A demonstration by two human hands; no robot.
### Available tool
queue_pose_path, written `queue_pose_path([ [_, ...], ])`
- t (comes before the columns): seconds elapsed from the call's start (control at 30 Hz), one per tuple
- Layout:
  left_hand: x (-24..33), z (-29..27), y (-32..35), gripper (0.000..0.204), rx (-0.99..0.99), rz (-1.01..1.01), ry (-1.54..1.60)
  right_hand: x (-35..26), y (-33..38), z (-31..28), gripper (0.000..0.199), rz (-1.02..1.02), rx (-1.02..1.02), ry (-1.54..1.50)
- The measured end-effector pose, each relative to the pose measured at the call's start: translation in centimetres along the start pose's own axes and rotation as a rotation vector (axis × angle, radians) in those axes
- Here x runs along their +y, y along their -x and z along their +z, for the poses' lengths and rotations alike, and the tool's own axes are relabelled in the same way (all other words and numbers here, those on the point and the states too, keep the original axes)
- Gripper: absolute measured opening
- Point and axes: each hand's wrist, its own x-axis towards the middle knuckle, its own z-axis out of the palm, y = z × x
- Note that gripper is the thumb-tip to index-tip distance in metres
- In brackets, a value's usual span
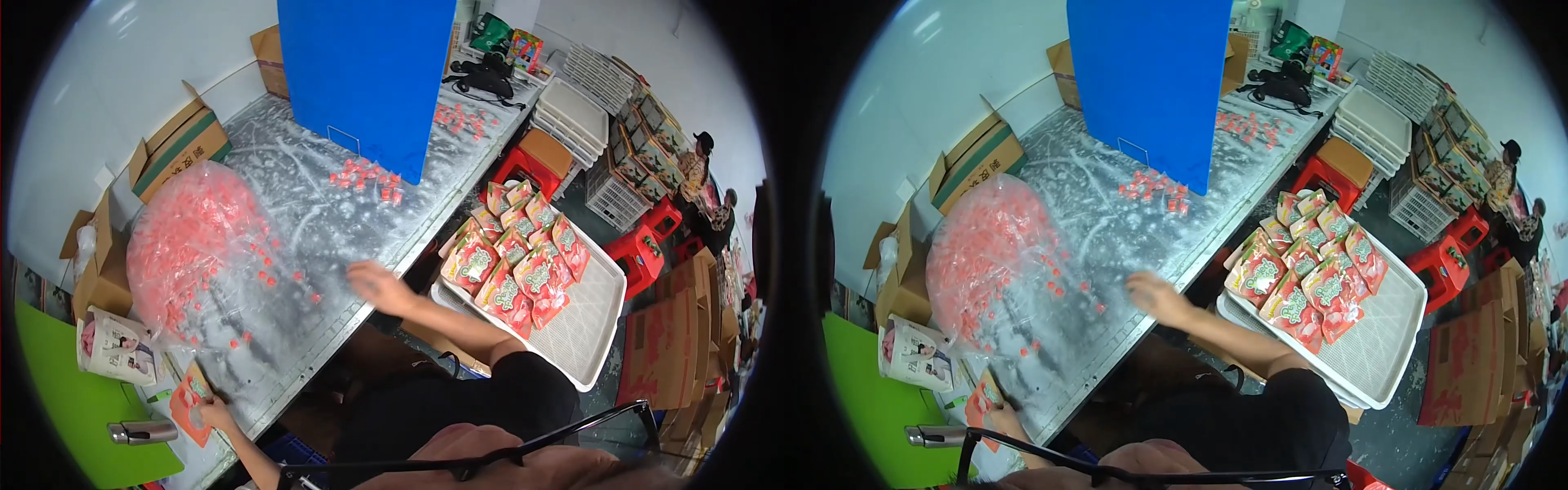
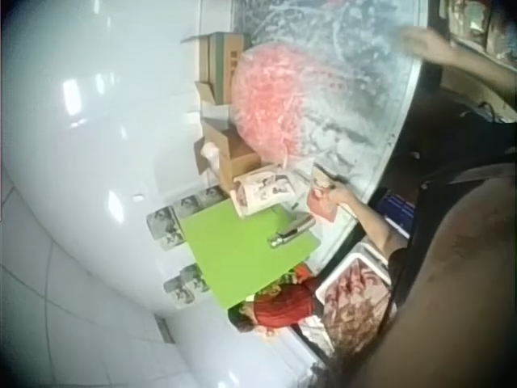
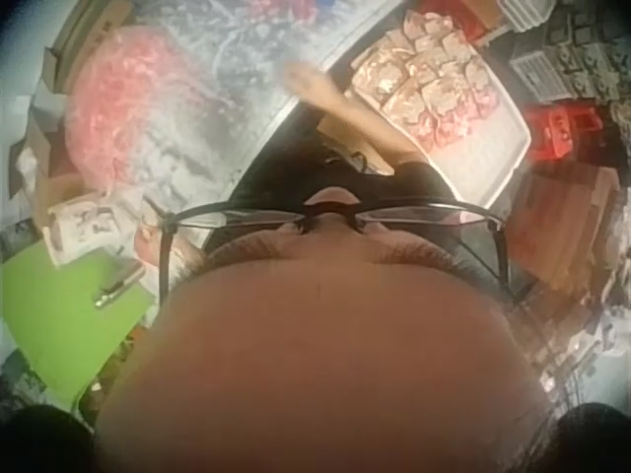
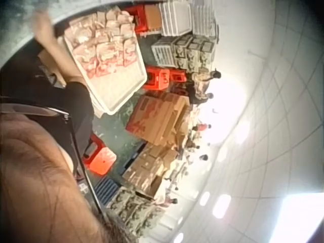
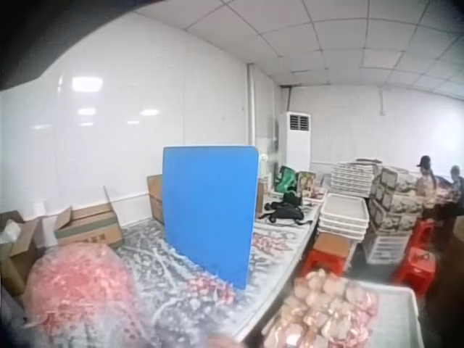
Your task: Filling small plastic bags with pink candies and organizing them on trays at a factory workstation.
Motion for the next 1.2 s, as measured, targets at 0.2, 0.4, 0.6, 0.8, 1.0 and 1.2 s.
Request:
queue_pose_path([
  [0.2, 3.1, -2.5, 5.3, 0.016, -0.136, 0.119, 0.25, -6.9, 1.5, 18.7, 0.034, -0.373, -0.424, -0.322],
  [0.4, 5.4, -1.4, 9.1, 0.021, -0.434, 0.157, 0.645, -8.6, 2.4, 26.8, 0.044, -0.355, -0.561, -0.777],
  [0.6, 7.4, -3.3, 7.6, 0.011, -0.649, -0.128, 0.873, -8.0, -0.5, 27.1, 0.046, -0.57, -0.551, -0.308],
  [0.8, 9.6, -5.8, 7.7, 0.007, -0.81, -0.448, 1.152, -8.3, -1.4, 28.6, 0.016, -0.667, -0.444, -0.207],
  [1.0, 9.8, -6.4, 6.7, 0.022, -0.924, -0.723, 1.312, -8.5, -2.1, 29.4, 0.025, -0.771, -0.578, -0.129],
  [1.2, 9.2, -6.2, 6.4, 0.017, -0.896, -0.593, 1.18, -9.5, -3.0, 29.1, 0.026, -0.827, -0.529, -0.19],
])
